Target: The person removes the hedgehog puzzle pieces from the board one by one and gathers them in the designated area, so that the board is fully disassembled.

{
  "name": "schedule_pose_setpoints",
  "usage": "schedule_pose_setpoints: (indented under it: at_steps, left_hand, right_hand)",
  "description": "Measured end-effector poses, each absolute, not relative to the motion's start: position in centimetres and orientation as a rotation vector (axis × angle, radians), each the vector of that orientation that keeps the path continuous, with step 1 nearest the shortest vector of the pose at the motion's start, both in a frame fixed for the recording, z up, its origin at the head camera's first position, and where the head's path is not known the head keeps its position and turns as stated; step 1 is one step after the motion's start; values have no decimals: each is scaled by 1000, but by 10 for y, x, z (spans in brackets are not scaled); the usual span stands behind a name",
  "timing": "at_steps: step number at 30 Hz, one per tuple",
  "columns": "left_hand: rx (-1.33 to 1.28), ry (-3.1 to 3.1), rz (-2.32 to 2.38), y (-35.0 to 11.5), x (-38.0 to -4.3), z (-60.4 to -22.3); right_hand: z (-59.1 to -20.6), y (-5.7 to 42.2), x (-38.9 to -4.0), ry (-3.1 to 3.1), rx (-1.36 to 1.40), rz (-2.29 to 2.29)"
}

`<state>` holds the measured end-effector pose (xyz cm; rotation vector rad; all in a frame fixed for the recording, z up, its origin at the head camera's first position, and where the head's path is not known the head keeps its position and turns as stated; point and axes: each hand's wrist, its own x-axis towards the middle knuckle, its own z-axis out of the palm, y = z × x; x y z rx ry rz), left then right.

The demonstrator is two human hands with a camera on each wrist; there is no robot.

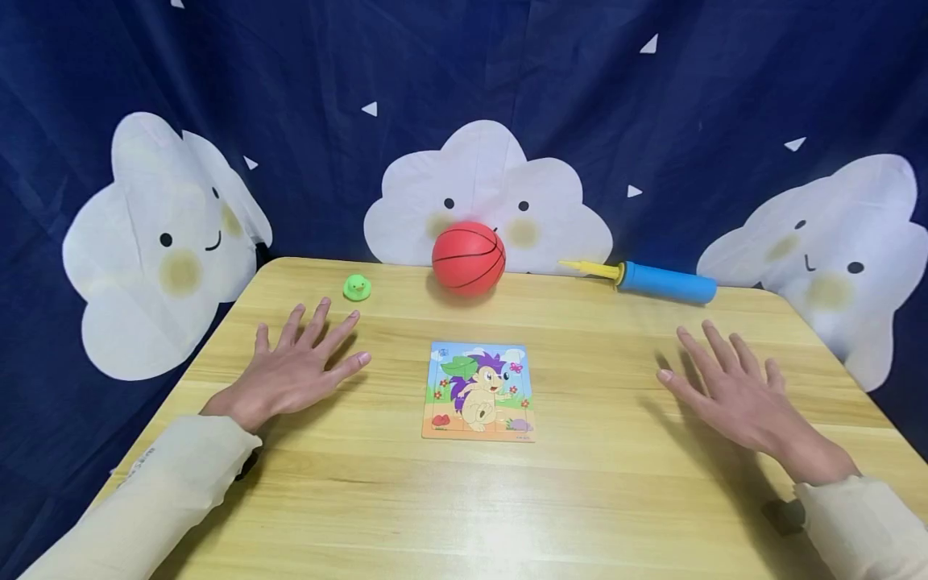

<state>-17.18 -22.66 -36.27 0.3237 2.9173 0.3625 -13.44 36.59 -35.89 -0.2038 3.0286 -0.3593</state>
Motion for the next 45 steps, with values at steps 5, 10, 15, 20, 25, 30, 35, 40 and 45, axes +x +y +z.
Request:
schedule_pose_setpoints:
  at_steps: [5,10,15,20,25,30,35,40,45]
  left_hand:
    - [324,2908,363,-228,-171,-363]
    - [350,2911,363,-230,-170,-363]
    - [437,2916,374,-226,-172,-364]
    - [545,2916,390,-216,-177,-362]
    - [654,2894,419,-200,-182,-358]
    - [755,2839,444,-184,-185,-357]
    - [851,2789,432,-165,-188,-356]
    - [938,2729,388,-143,-188,-355]
    - [1013,2625,337,-123,-185,-356]
  right_hand:
    - [-361,366,-137,3037,-214,-359]
    - [-362,364,-139,3115,-252,-327]
    - [-362,362,-142,3211,-317,-329]
    - [-358,355,-150,3311,-453,-391]
    - [-354,338,-158,3315,-564,-495]
    - [-352,314,-165,3259,-634,-606]
    - [-350,288,-172,3169,-629,-694]
    - [-350,261,-181,3053,-601,-762]
    - [-354,231,-188,2933,-649,-807]
